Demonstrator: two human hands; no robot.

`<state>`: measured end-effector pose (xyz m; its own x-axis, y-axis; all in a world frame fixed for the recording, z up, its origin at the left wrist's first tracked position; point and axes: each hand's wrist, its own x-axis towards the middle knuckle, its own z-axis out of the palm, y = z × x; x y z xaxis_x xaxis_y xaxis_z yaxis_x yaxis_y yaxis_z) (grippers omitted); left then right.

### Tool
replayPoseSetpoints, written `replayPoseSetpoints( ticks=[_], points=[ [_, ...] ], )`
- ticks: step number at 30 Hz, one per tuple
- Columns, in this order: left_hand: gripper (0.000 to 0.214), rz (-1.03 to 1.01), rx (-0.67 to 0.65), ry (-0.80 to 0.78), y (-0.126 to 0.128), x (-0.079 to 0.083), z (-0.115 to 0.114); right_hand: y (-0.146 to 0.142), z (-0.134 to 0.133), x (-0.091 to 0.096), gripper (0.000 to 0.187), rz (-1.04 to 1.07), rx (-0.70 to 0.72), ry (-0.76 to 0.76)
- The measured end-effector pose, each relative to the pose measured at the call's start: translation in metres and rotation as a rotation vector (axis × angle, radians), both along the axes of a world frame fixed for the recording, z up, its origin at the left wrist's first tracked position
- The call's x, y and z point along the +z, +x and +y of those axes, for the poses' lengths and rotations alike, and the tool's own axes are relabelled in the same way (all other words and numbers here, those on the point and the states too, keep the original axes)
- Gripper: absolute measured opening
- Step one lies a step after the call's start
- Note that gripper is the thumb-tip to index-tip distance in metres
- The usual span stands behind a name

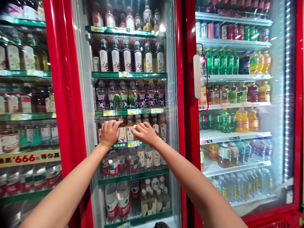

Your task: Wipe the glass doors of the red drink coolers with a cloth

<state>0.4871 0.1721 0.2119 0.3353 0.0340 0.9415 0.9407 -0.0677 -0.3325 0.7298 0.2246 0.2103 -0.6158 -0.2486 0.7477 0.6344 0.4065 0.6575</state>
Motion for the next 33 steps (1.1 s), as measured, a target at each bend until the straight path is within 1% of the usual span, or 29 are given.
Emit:
replayPoseSetpoints(
  ticks=[1,2,5,6,7,8,11,12,13,14,16,18,19,20,22,24,25,26,28,30,31,32,33],
  points=[
    [0.029,0.013,0.014,-0.002,0.001,0.0,0.0,0.005,0.001,0.0,0.012,-0.017,0.001,0.016],
    [0.028,0.034,0.024,-0.011,0.001,-0.001,-0.001,0.009,0.002,0.001,0.011,0.024,-0.002,0.015],
    [0.028,0.112,0.031,-0.069,0.003,-0.002,-0.002,0.01,0.001,0.007,0.014,0.32,-0.01,-0.062],
    [0.029,0.124,0.028,-0.088,0.004,-0.002,-0.002,0.007,0.001,0.008,0.016,0.377,-0.011,-0.091],
    [0.029,0.125,0.025,-0.101,0.004,-0.002,-0.002,0.004,0.0,0.007,0.018,0.376,-0.01,-0.107],
    [0.029,0.12,0.024,-0.108,0.005,-0.002,-0.003,0.003,0.0,0.004,0.019,0.318,-0.006,-0.107],
    [0.028,0.118,0.026,-0.101,0.005,-0.002,-0.004,0.012,0.004,-0.01,0.016,0.034,-0.006,-0.047],
    [0.027,0.122,0.028,-0.092,0.005,-0.002,-0.004,0.018,0.006,-0.013,0.015,-0.007,-0.01,-0.025],
    [0.026,0.13,0.031,-0.079,0.004,-0.002,-0.003,0.024,0.008,-0.015,0.015,0.006,-0.014,-0.008],
    [0.026,0.139,0.033,-0.065,0.004,-0.002,-0.003,0.028,0.009,-0.015,0.016,0.066,-0.017,0.001],
    [0.027,0.148,0.03,-0.052,0.003,-0.003,-0.002,0.029,0.011,-0.009,0.018,0.255,-0.011,-0.011],
    [0.028,0.143,0.02,-0.071,0.003,-0.003,-0.002,0.019,0.01,-0.001,0.02,0.398,0.003,-0.043],
    [0.028,0.136,0.016,-0.088,0.003,-0.003,-0.002,0.013,0.009,0.002,0.021,0.413,0.008,-0.057],
    [0.028,0.129,0.015,-0.104,0.003,-0.003,-0.002,0.008,0.008,0.002,0.02,0.381,0.013,-0.062],
    [0.028,0.121,0.019,-0.122,0.003,-0.003,-0.003,0.005,0.008,-0.002,0.02,0.222,0.016,-0.045],
    [0.027,0.117,0.017,-0.128,0.003,-0.003,-0.003,0.013,0.01,-0.009,0.02,0.073,0.012,-0.02],
    [0.027,0.116,0.012,-0.129,0.004,-0.003,-0.003,0.021,0.012,-0.012,0.02,0.06,0.008,-0.011],
    [0.027,0.115,0.008,-0.131,0.004,-0.003,-0.003,0.028,0.014,-0.014,0.02,0.099,0.003,-0.011],
    [0.027,0.116,0.004,-0.132,0.004,-0.002,-0.003,0.037,0.016,-0.011,0.021,0.285,-0.005,-0.024],
    [0.027,0.117,0.01,-0.132,0.004,-0.002,-0.003,0.034,0.015,-0.004,0.022,0.482,-0.012,-0.042],
    [0.026,0.117,0.013,-0.13,0.004,-0.002,-0.003,0.029,0.015,-0.002,0.023,0.535,-0.014,-0.046],
    [0.026,0.118,0.016,-0.125,0.004,-0.002,-0.003,0.024,0.014,-0.001,0.024,0.539,-0.016,-0.046],
    [0.025,0.123,0.018,-0.116,0.004,-0.002,-0.003,0.019,0.013,-0.001,0.024,0.494,-0.018,-0.04]
  ],
)
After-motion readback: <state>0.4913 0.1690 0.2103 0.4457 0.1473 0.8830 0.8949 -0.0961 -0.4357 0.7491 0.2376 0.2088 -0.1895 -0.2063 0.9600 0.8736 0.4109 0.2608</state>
